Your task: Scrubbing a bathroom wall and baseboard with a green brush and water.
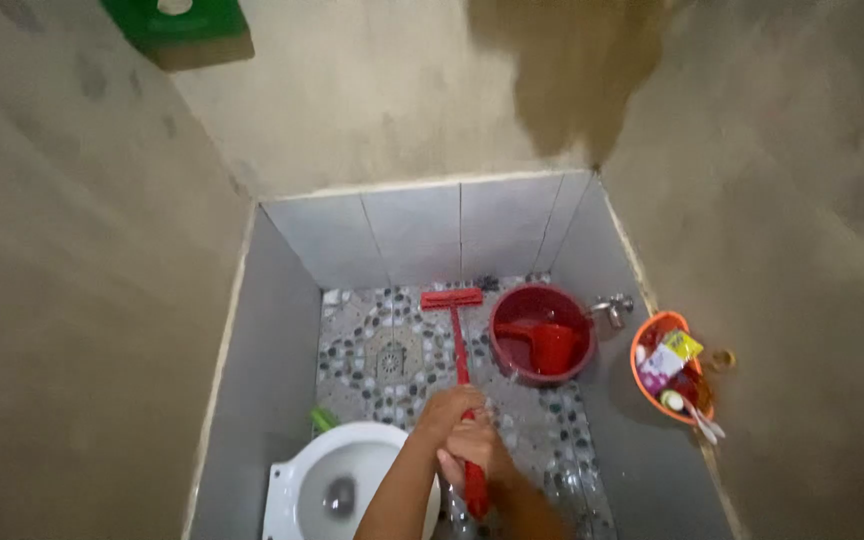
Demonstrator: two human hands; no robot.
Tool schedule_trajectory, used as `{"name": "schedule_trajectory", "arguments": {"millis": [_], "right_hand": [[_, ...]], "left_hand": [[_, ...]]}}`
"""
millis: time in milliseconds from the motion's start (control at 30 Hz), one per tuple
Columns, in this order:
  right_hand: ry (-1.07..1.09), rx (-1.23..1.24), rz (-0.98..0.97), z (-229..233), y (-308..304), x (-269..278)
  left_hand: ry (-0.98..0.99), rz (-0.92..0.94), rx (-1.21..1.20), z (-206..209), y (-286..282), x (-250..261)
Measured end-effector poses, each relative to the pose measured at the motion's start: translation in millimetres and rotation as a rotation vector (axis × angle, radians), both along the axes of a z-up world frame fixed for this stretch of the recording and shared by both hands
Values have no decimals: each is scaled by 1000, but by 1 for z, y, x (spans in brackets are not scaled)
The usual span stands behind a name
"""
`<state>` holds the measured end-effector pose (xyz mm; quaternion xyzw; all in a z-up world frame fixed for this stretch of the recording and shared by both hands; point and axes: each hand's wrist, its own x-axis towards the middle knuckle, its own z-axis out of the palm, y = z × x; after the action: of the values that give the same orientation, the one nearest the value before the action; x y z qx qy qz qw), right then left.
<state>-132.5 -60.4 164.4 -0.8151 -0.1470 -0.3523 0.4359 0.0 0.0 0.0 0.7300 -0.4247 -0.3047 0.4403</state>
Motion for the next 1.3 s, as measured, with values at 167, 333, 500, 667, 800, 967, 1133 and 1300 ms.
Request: {"name": "schedule_trajectory", "arguments": {"millis": [167,333,500,667,800,967,1133,1300], "right_hand": [[53,108,96,8,-8,16],[178,87,39,-20,-13,3],[219,103,49,-13,-9,-26],[141,51,56,13,-2,-54],[148,-40,-33,14,3,-82],[189,30,46,33,8,-110],[217,90,58,44,16,-125],[244,116,51,49,18,-120]], "left_hand": [[-208,-52,-17,3,-16,22],[-462,-89,-24,19,-13,6],[-410,-113,18,36,-7,-21],[-195,-3,128,22,0,-49],[65,185,245,41,2,-81],[-304,27,182,57,16,-112],[-342,-58,195,93,28,-130],[-344,-6,150,70,25,-124]]}}
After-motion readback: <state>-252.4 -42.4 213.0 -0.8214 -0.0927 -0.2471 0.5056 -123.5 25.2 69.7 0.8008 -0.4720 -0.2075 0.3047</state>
